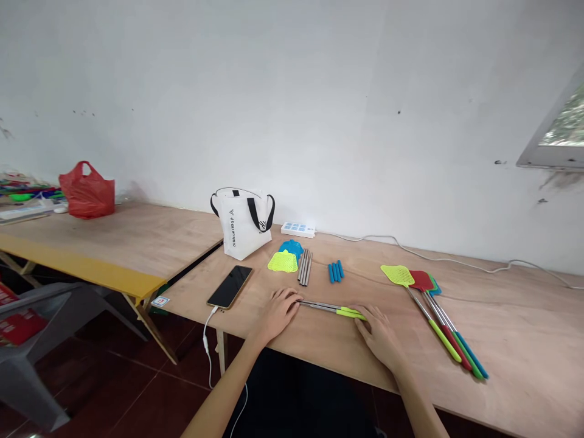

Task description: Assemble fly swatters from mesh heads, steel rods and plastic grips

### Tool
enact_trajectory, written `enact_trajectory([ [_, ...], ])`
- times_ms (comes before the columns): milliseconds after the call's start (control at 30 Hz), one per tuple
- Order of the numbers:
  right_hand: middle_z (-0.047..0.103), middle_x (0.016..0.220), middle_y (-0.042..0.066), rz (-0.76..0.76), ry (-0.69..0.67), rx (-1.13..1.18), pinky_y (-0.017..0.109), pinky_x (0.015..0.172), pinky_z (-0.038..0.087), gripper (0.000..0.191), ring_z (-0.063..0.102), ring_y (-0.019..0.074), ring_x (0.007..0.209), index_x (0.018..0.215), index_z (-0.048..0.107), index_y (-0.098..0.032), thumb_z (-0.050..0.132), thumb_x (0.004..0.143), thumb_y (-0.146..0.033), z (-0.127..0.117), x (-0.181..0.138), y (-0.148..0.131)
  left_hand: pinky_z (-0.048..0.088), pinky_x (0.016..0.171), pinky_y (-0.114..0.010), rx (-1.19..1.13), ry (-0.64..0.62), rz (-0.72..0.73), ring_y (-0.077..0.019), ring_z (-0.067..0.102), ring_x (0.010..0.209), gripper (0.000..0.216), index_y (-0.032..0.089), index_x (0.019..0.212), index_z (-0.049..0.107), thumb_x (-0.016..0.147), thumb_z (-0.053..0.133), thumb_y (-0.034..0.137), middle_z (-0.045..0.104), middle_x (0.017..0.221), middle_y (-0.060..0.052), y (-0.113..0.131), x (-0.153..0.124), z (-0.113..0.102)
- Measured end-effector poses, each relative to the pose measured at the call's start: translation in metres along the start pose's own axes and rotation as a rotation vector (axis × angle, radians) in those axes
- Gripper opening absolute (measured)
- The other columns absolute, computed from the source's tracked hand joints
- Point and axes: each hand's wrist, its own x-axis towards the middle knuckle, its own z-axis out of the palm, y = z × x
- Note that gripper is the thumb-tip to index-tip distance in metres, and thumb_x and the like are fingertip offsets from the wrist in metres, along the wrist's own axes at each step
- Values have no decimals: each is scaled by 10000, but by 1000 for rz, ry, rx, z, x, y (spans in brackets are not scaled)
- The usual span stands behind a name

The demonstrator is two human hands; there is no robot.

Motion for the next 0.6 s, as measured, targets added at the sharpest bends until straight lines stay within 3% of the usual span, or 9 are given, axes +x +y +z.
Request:
enact_trajectory([
  [167, 692, 1171, 59, 20, 54, 8, 435, 987, 478, 312, 617, 261, 1119, 1188, 681, -309, 440, 991, -323, 1, 1, 4, 406, 1012, -413, -12, 2, -21, -237, 598, 1151, 173, 237, 1127, 589, 1017, 455, 233, 659, 1214, -36, 0, 0, 1],
  [433, 690, 1192, 49, 1, 44, -2, 429, 981, 476, 380, 611, 249, 1126, 1209, 669, -312, 379, 978, -229, 2, -1, 4, 411, 976, -420, -13, 1, -39, -246, 599, 1107, 98, 235, 1057, 534, 1010, 448, 243, 660, 1151, -44, -2, 0, 4],
  [600, 679, 1192, 48, 27, 54, -16, 431, 975, 477, 281, 604, 258, 1127, 1178, 657, -304, 451, 997, -365, 4, -1, 4, 410, 983, -422, -10, 2, -33, -246, 595, 1110, 100, 238, 1060, 532, 1010, 446, 251, 658, 1149, -47, -3, 0, 5],
])
